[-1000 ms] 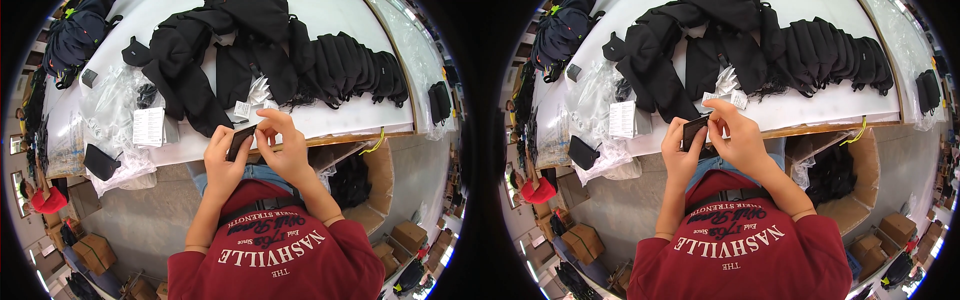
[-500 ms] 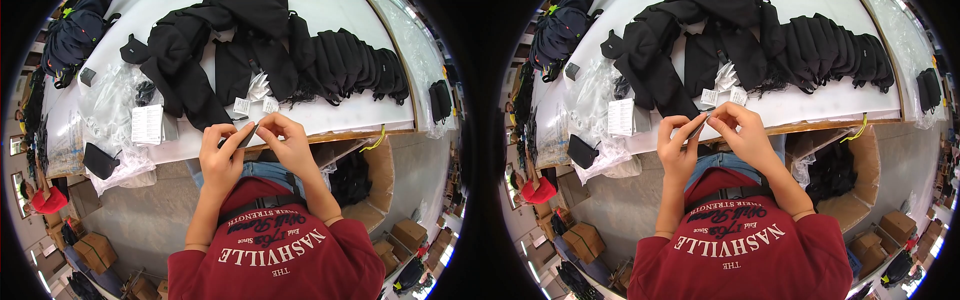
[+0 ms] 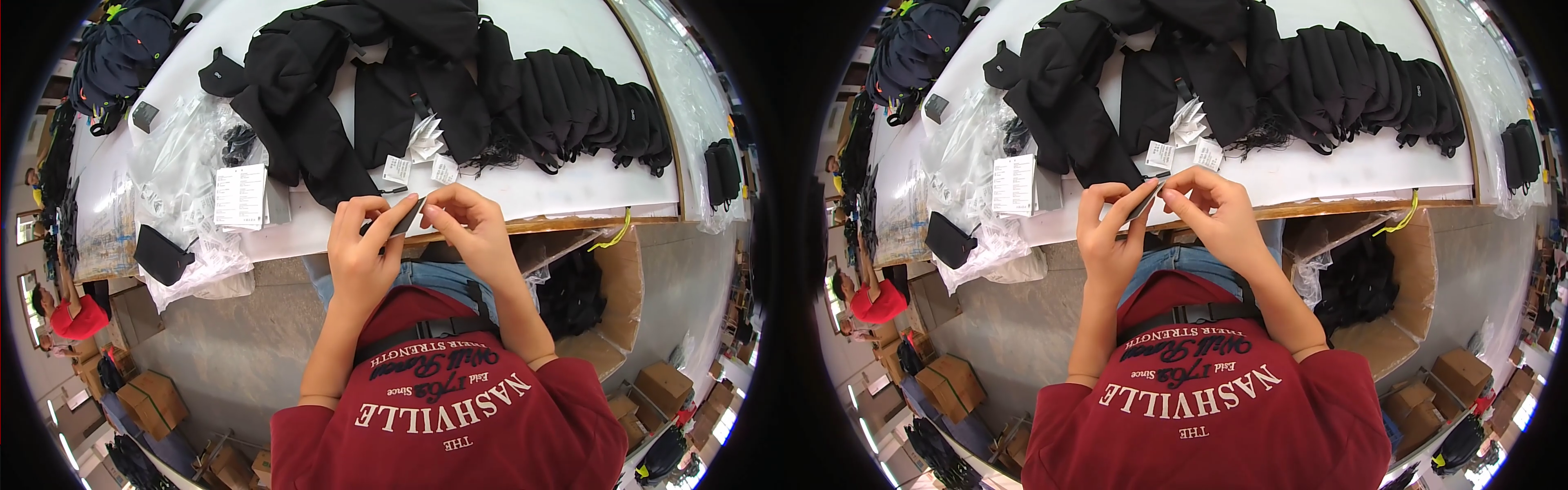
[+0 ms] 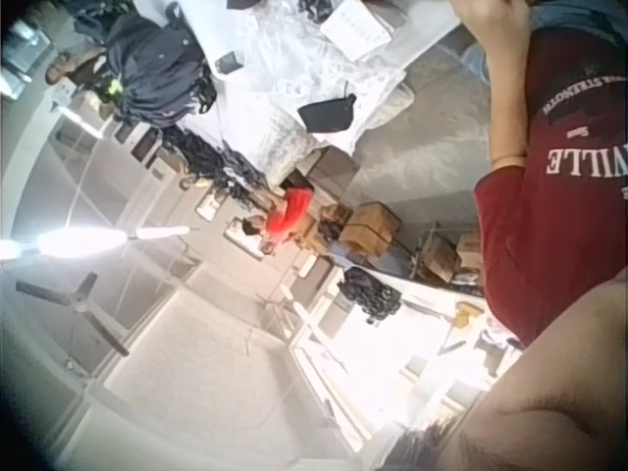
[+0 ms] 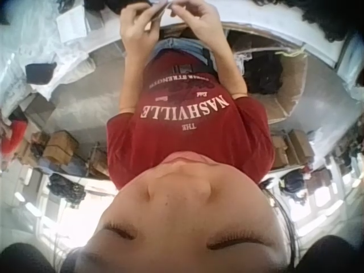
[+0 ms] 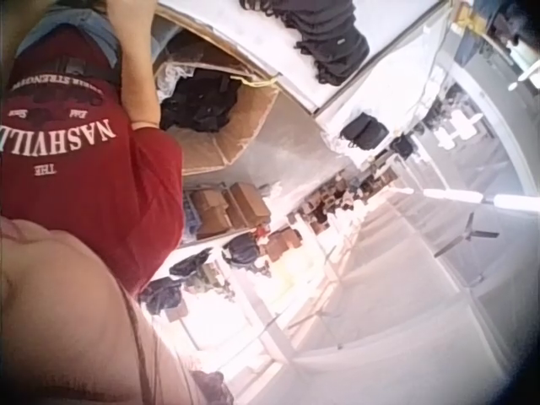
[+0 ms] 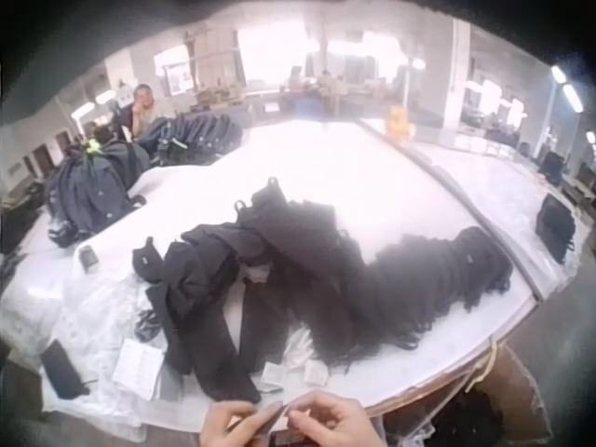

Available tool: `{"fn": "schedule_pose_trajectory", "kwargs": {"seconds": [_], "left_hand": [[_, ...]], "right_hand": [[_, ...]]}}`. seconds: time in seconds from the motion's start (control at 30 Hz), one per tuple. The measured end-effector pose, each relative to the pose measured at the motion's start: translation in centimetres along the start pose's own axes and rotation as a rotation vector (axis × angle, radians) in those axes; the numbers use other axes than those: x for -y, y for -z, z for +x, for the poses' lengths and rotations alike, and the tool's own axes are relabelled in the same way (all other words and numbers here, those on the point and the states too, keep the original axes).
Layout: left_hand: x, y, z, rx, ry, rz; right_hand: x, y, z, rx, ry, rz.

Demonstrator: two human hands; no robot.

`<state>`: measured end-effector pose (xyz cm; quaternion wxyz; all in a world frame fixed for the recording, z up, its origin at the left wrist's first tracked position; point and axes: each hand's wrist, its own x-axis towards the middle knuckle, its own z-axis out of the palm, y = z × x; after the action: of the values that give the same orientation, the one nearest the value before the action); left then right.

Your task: Inspecting small black gear pouches and inserting tags and desiccant packets before stacking them.

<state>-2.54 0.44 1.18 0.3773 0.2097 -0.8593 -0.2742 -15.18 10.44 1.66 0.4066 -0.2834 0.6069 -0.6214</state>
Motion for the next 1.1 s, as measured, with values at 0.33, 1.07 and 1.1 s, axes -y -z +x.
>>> {"fn": "schedule_pose_trajectory", "kwargs": {"seconds": [0.33, 1.07, 1.1], "left_hand": [[-0.6, -0.5, 0.1, 0.008, 0.04, -0.029], [2.2, -1.7, 2.1, 0.294, 0.553, -0.917], [2.9, -2.7, 3.0, 0.326, 0.532, -0.904]], "right_hand": [[0.1, -0.4, -0.2, -0.154, 0.134, -0.169], [-0.2, 2.4, -0.1, 0.199, -0.128, 0.162], [-0.4, 2.8, 0.0, 0.153, -0.158, 0.142]]}}
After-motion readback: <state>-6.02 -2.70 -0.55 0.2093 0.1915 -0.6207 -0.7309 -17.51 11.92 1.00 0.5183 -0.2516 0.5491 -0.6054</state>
